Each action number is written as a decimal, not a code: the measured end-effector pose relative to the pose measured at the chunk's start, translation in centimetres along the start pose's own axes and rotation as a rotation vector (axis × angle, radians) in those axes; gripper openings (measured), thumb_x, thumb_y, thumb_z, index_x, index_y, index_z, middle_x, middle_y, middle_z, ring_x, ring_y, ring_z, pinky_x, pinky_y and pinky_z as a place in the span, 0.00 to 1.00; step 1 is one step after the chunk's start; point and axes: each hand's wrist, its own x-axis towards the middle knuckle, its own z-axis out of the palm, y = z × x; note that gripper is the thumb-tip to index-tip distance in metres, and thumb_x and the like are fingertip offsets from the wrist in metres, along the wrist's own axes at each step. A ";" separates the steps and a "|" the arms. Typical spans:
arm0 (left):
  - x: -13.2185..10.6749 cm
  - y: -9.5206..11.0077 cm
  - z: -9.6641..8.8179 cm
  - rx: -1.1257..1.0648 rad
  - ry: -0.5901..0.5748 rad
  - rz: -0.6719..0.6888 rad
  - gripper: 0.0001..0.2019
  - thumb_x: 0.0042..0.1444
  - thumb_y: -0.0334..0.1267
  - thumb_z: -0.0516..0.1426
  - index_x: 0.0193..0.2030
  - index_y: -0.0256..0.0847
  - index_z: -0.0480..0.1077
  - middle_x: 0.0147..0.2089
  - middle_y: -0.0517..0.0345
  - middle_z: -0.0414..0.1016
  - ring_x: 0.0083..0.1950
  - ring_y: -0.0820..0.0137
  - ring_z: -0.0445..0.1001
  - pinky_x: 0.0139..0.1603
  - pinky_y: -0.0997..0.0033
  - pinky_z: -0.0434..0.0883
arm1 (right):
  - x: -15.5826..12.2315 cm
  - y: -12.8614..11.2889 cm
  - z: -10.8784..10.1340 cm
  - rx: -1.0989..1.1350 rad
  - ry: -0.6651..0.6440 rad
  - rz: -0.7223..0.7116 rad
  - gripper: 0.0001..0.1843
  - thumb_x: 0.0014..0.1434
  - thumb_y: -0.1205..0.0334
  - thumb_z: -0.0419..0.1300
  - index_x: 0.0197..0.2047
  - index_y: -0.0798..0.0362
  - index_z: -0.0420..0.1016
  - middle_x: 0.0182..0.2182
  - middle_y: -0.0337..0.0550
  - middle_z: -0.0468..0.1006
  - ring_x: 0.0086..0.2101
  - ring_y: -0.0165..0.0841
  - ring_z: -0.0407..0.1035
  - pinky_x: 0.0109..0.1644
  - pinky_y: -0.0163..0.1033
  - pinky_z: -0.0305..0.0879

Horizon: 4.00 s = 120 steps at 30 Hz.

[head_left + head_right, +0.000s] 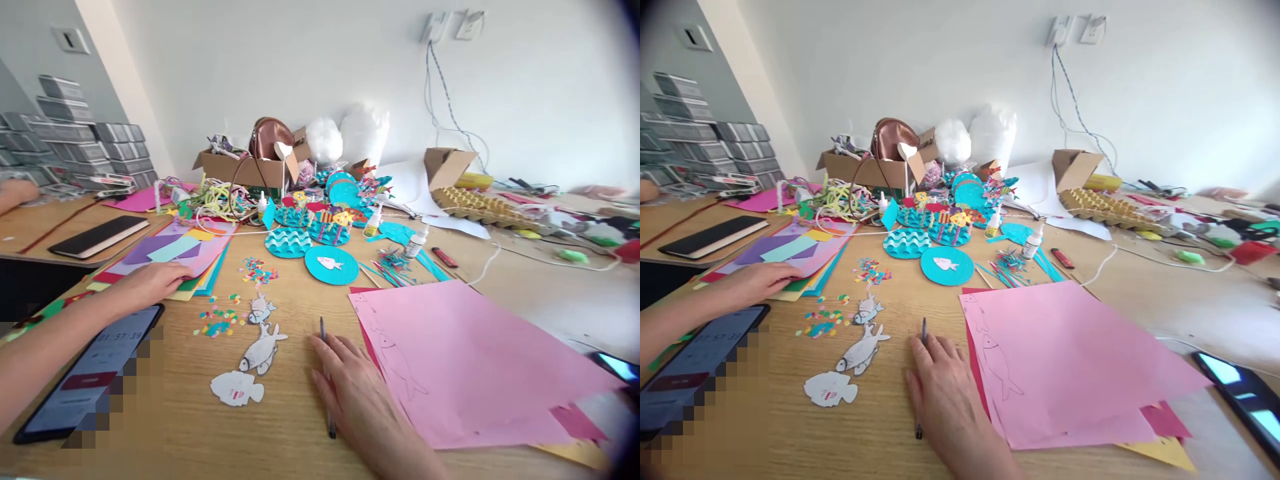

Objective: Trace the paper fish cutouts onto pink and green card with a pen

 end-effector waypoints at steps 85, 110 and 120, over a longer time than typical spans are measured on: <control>0.3 -0.7 0.8 -0.043 0.161 -0.071 0.16 0.54 0.37 0.45 0.39 0.41 0.72 0.41 0.53 0.77 0.42 0.64 0.74 0.44 0.69 0.68 | -2.0 0.6 -1.0 -0.024 -0.211 -0.032 0.22 0.62 0.66 0.46 0.58 0.53 0.67 0.59 0.52 0.65 0.57 0.41 0.60 0.58 0.51 0.61; -0.1 0.0 0.2 -0.126 0.114 0.081 0.18 0.50 0.26 0.43 0.41 0.42 0.71 0.50 0.54 0.69 0.48 0.67 0.70 0.47 0.71 0.66 | -2.1 0.9 -0.6 -0.019 -0.148 -0.057 0.21 0.61 0.65 0.47 0.55 0.52 0.70 0.56 0.51 0.68 0.55 0.42 0.63 0.54 0.51 0.65; -1.4 1.3 -0.7 -0.021 0.012 0.075 0.13 0.52 0.43 0.54 0.41 0.38 0.70 0.47 0.49 0.69 0.48 0.60 0.70 0.48 0.67 0.66 | -2.0 0.9 -0.7 -0.042 -0.203 -0.032 0.23 0.62 0.65 0.45 0.58 0.53 0.67 0.58 0.50 0.66 0.57 0.42 0.60 0.57 0.51 0.62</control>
